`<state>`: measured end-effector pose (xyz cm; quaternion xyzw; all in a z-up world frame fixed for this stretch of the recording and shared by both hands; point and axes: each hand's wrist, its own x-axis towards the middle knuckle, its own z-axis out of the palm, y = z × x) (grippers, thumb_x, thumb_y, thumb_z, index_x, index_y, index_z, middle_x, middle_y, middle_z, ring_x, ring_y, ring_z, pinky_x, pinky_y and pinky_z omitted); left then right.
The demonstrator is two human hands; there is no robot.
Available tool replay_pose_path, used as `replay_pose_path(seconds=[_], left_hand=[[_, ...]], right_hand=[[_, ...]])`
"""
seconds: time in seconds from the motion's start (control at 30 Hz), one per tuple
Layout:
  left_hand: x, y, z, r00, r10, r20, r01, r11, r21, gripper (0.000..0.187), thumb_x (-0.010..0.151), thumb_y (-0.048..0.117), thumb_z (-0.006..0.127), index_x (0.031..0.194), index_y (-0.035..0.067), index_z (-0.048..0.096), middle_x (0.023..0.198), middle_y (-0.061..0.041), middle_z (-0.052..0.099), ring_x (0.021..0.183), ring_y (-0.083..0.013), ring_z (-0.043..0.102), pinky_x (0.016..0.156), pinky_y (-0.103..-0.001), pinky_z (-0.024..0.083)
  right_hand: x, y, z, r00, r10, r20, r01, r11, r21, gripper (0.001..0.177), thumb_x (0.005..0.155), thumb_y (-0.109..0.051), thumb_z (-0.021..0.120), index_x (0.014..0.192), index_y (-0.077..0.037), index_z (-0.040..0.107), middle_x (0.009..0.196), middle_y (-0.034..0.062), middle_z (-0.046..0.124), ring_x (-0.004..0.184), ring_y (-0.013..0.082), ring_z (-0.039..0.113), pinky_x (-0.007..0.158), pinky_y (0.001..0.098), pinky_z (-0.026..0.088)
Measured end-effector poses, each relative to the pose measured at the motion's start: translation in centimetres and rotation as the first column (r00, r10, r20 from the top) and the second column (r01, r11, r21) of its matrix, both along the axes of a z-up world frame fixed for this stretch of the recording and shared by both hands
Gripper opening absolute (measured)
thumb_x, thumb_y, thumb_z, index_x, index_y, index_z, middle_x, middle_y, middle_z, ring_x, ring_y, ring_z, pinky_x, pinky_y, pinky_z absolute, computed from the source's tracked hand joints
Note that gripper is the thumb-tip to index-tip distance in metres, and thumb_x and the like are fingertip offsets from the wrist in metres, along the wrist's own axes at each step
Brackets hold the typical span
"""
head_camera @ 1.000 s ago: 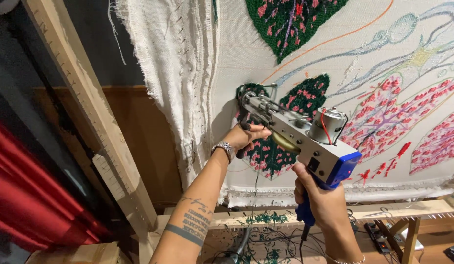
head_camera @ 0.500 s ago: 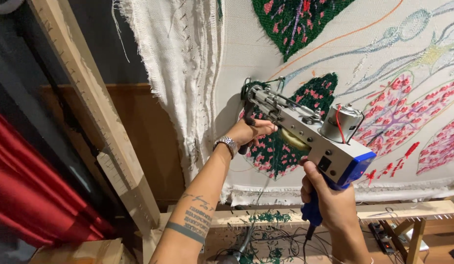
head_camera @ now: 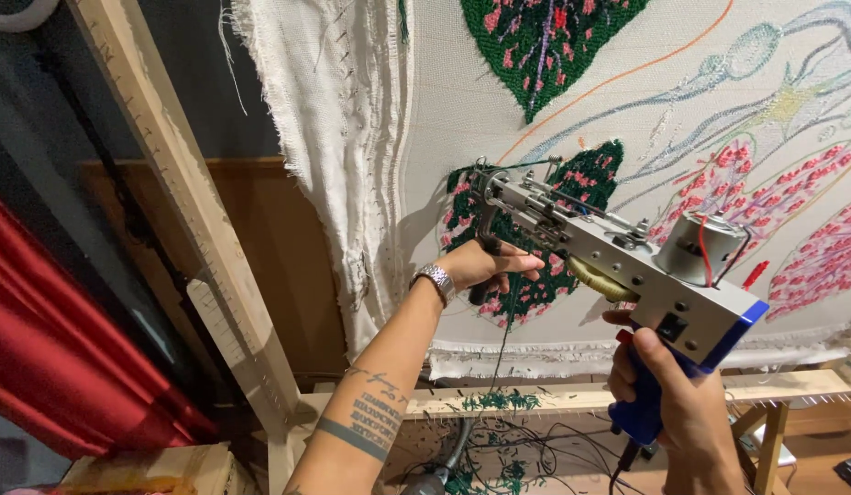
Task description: Using a tufting gun to create designs with yarn on a vertical rug canvas.
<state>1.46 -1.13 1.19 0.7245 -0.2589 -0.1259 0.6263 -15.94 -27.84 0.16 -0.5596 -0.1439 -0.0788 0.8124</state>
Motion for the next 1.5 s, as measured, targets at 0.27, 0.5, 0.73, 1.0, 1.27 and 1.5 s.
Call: replay_pose_path(seconds=[0.27, 0.5, 0.73, 1.0, 1.27, 1.5], left_hand=[[-0.2, 0.3, -0.9, 0.996, 0.082, -0.028, -0.074, 0.974, 0.214, 0.033, 0.088, 0.033, 0.079, 0.109, 0.008, 0.082, 0.089, -0.006, 0.078, 0.061, -0.0094, 0.065, 0.055, -0.029, 0.055], [0.9, 1.2, -2.8, 0.975, 0.223, -0.011, -0.213, 0.944, 0.254, 0.028, 0.08, 0.028, 0.087, 0.092, 0.003, 0.082, 0.075, -0.008, 0.077, 0.061, -0.0115, 0.069, 0.059, -0.029, 0.058], [1.2, 1.4, -2.2, 0.978, 0.202, -0.059, -0.185, 0.959, 0.215, 0.031, 0.081, 0.031, 0.085, 0.095, 0.004, 0.082, 0.075, -0.007, 0.077, 0.061, -0.0107, 0.068, 0.059, -0.028, 0.057], [0.8, 1.4, -1.4, 0.97, 0.239, -0.053, -0.23, 0.965, 0.128, 0.041, 0.076, 0.04, 0.085, 0.101, 0.007, 0.083, 0.081, -0.004, 0.078, 0.058, -0.0095, 0.066, 0.056, -0.028, 0.056], [2.3, 1.9, -2.2, 0.969, 0.247, -0.005, -0.244, 0.96, 0.139, 0.046, 0.076, 0.047, 0.084, 0.098, 0.007, 0.083, 0.086, -0.003, 0.079, 0.054, -0.0088, 0.06, 0.052, -0.027, 0.051], [3.9, 2.9, -2.9, 0.959, 0.281, -0.037, -0.277, 0.958, 0.073, 0.048, 0.077, 0.048, 0.082, 0.102, 0.007, 0.081, 0.09, 0.0, 0.081, 0.053, -0.0068, 0.053, 0.052, -0.026, 0.047]], right_hand=[[0.0, -0.3, 0.1, 1.0, 0.015, -0.014, -0.015, 1.0, -0.013, 0.051, 0.092, -0.028, 0.07, 0.123, 0.01, 0.062, 0.073, 0.0056, 0.051, 0.058, 0.0142, 0.047, 0.046, 0.0297, 0.039], [1.3, 0.8, -0.1, 0.997, 0.051, -0.063, -0.054, 0.997, -0.058, 0.047, 0.091, -0.028, 0.071, 0.121, 0.008, 0.065, 0.066, 0.0051, 0.049, 0.052, 0.014, 0.046, 0.044, 0.0293, 0.039], [1.6, 1.5, 0.3, 0.998, 0.012, -0.064, -0.016, 0.998, -0.061, 0.044, 0.09, -0.027, 0.071, 0.119, 0.007, 0.065, 0.066, 0.0052, 0.051, 0.051, 0.0147, 0.047, 0.043, 0.03, 0.039], [2.3, 2.8, 1.1, 0.999, -0.007, -0.033, 0.002, 0.99, -0.138, 0.037, 0.091, -0.025, 0.069, 0.114, 0.005, 0.067, 0.063, 0.0041, 0.051, 0.048, 0.0148, 0.048, 0.043, 0.0304, 0.04], [1.2, 5.5, 2.0, 0.986, -0.142, -0.089, 0.12, 0.968, -0.221, 0.033, 0.091, -0.024, 0.071, 0.109, 0.003, 0.07, 0.062, 0.003, 0.051, 0.049, 0.014, 0.049, 0.045, 0.0304, 0.04], [1.3, 7.6, 1.5, 0.976, -0.208, -0.065, 0.188, 0.953, -0.236, 0.023, 0.092, -0.021, 0.073, 0.094, 0.0, 0.063, 0.061, 0.0028, 0.054, 0.047, 0.0139, 0.052, 0.043, 0.03, 0.041]])
